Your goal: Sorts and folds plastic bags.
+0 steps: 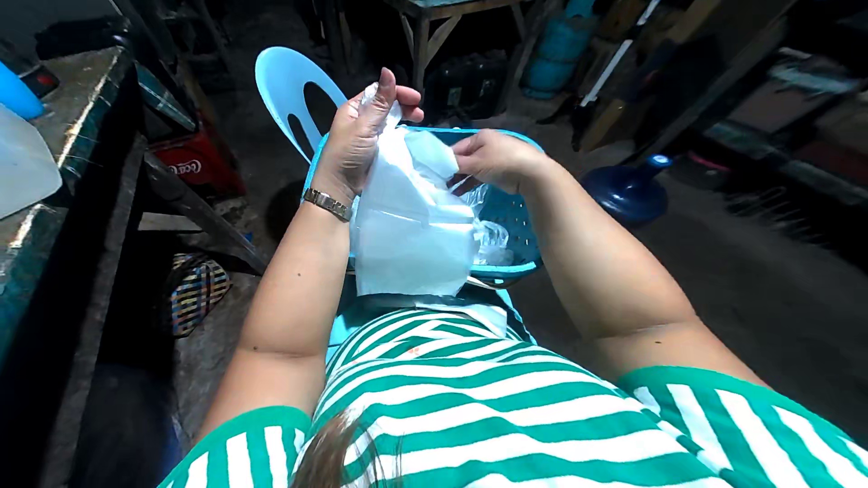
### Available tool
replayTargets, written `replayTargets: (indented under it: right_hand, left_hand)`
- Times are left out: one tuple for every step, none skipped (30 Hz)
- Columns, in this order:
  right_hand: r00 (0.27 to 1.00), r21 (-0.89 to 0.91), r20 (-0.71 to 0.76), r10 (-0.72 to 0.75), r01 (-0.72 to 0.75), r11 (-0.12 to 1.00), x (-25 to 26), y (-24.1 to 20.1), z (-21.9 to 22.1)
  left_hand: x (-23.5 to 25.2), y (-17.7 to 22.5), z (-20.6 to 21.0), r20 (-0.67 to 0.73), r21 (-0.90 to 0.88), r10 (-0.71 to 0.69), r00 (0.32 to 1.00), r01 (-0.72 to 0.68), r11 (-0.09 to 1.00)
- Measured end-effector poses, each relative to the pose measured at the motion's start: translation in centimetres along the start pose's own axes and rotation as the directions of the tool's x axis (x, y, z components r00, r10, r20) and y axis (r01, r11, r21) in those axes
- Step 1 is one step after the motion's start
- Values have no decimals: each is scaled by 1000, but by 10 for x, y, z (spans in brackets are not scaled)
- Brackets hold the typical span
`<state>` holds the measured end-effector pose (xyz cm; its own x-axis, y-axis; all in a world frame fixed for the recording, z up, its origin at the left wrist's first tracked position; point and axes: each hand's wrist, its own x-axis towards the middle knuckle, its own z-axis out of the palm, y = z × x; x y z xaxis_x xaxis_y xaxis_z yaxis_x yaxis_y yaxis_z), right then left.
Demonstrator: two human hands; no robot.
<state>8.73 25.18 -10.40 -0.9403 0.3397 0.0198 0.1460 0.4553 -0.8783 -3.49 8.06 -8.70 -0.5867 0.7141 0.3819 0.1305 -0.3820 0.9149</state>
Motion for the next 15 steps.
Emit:
replayTargets:
  right_hand:
    - [1000,-42,3,10,-10,999,1,-1,1]
    - [998,-40,-52,-20,18,999,2,0,-2]
    - [987,-8,-138,-79,79,997,4,2,-4]
    - [969,43,-208,-137,149,988,6,4,-5]
    - [958,104,-223,-179,206,973,6,3,-5]
    - [958,141,-191,-215,244,959,3,1,-5]
    - [957,124,-132,-257,273,954,0,0,-3]
    - [959,55,-67,-276,280,959,-4,-2,0]
    - [970,-59,-4,-244,243,968,-8,-4,3]
    - [985,-200,61,-162,171,965,-11,-6,6]
    - [992,-327,114,-62,97,940,-10,-8,7]
    - [993,-414,116,1,47,909,-8,-9,8]
    - [998,-433,61,-17,42,900,-7,-8,7]
    - [994,-388,-30,-108,88,918,-7,-5,7]
    - [967,-305,-117,-225,181,935,-7,-2,6]
  left_hand:
    - [0,-1,0,18,4,4,1000,-4,1000]
    - [0,-2,-1,36,12,10,999,-10,1000]
    - [0,-4,0,55,16,13,998,-14,1000]
    - [0,-6,0,74,19,14,997,-16,1000]
    - [1,-7,1,94,27,14,995,-16,999]
    - [1,-9,2,111,33,13,994,-17,999]
    - [2,-10,3,127,39,16,992,-21,999]
    - [2,-12,4,137,41,21,990,-27,999]
    - [2,-13,5,145,49,31,989,-39,998]
    - [2,-15,6,150,55,40,988,-49,997]
    - [1,-15,6,150,57,44,988,-53,997]
    - [1,-14,6,143,55,38,989,-47,997]
    - [1,-13,6,133,58,32,991,-40,997]
    - [1,-12,6,124,65,29,992,-38,997]
    - [1,-12,6,116,75,32,993,-41,996]
